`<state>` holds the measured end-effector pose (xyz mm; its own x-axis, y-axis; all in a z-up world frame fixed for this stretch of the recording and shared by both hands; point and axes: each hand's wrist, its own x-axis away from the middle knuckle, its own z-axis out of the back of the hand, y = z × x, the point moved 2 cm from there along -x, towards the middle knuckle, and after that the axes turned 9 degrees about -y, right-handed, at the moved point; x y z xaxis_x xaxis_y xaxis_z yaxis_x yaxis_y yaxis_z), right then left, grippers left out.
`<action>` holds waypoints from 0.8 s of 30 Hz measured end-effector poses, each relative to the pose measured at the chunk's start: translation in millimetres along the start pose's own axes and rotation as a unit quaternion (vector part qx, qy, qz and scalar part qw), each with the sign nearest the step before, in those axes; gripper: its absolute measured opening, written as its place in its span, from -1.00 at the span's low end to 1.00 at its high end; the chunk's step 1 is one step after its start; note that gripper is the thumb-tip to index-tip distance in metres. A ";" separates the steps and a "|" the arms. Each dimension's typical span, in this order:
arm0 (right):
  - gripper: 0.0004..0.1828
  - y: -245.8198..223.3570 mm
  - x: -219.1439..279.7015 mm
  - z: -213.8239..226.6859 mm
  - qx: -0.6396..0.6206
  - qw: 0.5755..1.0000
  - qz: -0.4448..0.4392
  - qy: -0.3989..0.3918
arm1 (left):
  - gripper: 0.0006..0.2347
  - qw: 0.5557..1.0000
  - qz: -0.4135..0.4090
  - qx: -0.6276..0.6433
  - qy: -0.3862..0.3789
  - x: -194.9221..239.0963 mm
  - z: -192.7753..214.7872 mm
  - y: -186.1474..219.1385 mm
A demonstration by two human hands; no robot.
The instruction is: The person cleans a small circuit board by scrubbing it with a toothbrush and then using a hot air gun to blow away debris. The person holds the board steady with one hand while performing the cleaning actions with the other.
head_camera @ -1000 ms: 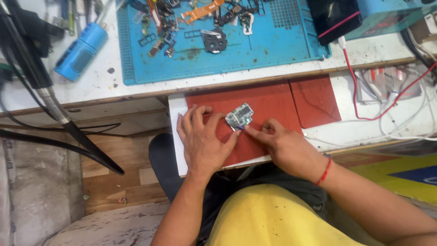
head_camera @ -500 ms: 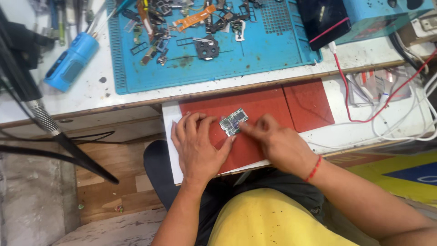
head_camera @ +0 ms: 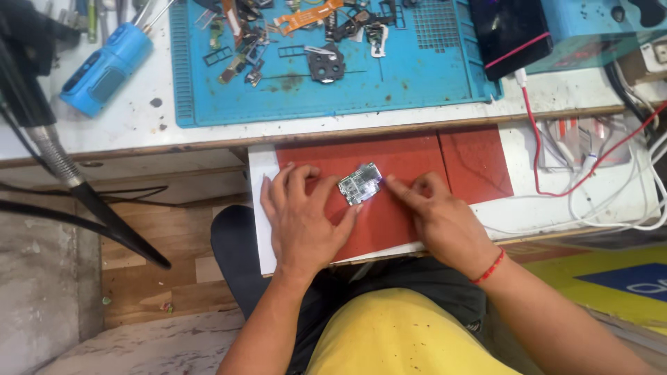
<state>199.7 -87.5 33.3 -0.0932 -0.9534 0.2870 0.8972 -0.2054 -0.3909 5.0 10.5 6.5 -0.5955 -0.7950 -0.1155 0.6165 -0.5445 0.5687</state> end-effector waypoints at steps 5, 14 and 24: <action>-0.26 -5.5 7.2 -5.2 -0.021 0.999 0.042 -0.018 | -0.61 1.000 0.002 -0.005 -0.022 -2.9 -0.8 -0.7; -0.31 -11.1 3.7 -7.0 -0.029 0.998 0.048 0.018 | -0.61 1.000 0.004 0.012 -0.029 3.6 -4.7 -2.9; -0.28 -9.0 2.9 -12.3 -0.002 0.995 0.098 -0.011 | -0.60 1.000 0.008 0.003 -0.012 1.2 -5.1 -1.9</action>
<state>186.1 -91.1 26.9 0.0929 -0.9701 0.2242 0.8958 -0.0169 -0.4442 5.7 9.2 1.2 -0.5973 -0.7973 -0.0872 0.6228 -0.5295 0.5760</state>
